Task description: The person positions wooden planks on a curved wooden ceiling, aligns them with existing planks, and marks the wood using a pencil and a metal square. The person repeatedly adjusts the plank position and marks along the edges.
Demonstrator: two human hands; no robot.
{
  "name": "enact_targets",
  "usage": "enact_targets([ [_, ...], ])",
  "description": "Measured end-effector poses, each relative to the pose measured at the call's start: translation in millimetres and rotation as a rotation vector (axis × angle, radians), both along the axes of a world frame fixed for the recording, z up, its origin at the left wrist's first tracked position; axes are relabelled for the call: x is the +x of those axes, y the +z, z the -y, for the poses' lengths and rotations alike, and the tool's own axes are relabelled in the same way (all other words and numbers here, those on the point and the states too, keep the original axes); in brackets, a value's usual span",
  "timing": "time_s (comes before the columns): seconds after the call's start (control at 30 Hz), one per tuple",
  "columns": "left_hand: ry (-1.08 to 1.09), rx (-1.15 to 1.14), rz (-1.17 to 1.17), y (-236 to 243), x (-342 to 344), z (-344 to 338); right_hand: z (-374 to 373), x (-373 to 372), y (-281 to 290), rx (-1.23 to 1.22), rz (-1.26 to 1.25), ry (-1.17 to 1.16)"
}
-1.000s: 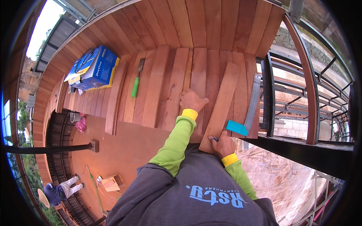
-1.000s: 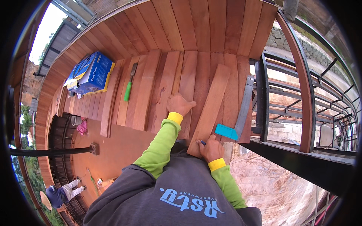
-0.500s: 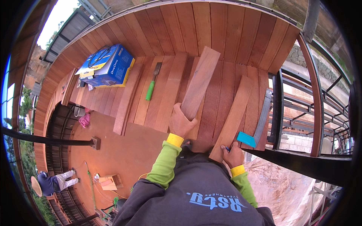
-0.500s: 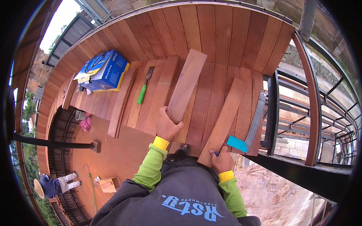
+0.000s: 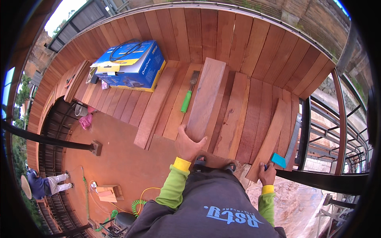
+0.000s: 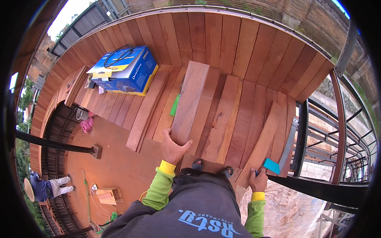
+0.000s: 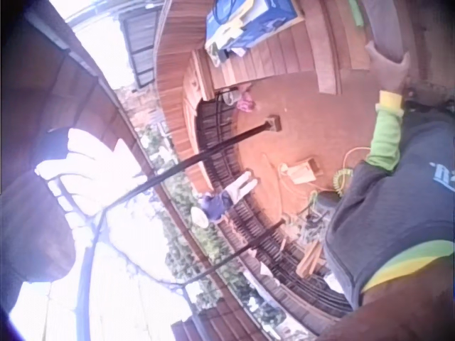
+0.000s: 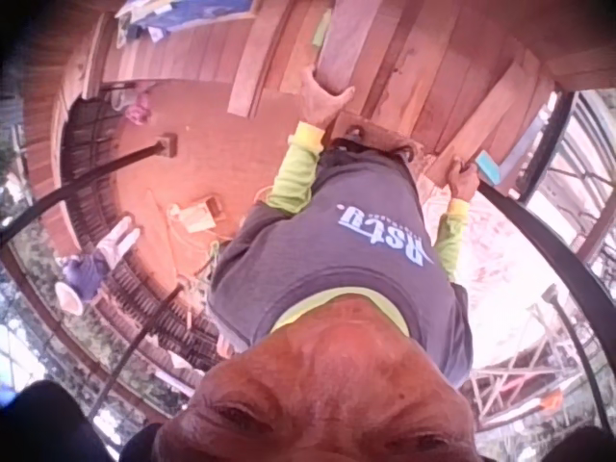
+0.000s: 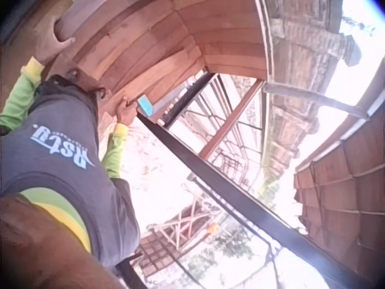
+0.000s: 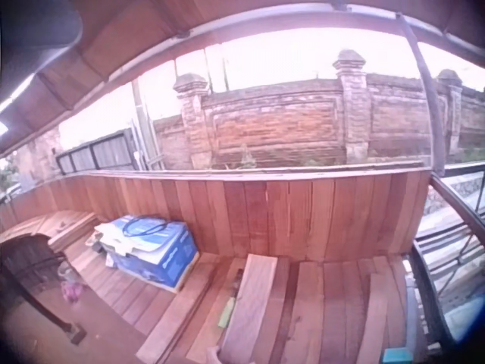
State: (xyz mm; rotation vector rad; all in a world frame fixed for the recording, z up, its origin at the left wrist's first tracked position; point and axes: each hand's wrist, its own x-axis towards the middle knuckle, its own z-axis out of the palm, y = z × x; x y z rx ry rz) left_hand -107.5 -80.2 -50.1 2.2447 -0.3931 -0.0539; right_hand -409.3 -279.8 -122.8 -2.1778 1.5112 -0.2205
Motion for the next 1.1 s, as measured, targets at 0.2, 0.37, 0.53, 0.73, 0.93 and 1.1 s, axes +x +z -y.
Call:
enact_targets([
  [0.2, 0.016, 0.000, -0.052, -2, 32, -34, -3, 7, -2, -0.073, 0.002, -0.071],
  [0.37, 0.043, 0.110, -0.133, 4, 59, -62, 4, 0, -20, -0.068, -0.025, -0.077],
  [0.53, 0.081, 0.158, -0.057, -9, 80, -88, 3, 3, -20, -0.124, -0.065, -0.082],
  [0.73, 0.085, 0.238, -0.036, -17, 93, -113, 4, 3, -23, -0.203, -0.060, -0.086],
  [0.93, 0.126, 0.294, 0.055, -16, 129, -119, 12, -3, -33, -0.209, -0.110, -0.087],
  [1.1, 0.057, 0.420, 0.138, -16, 181, -105, 13, -2, -35, -0.198, -0.057, -0.085],
])
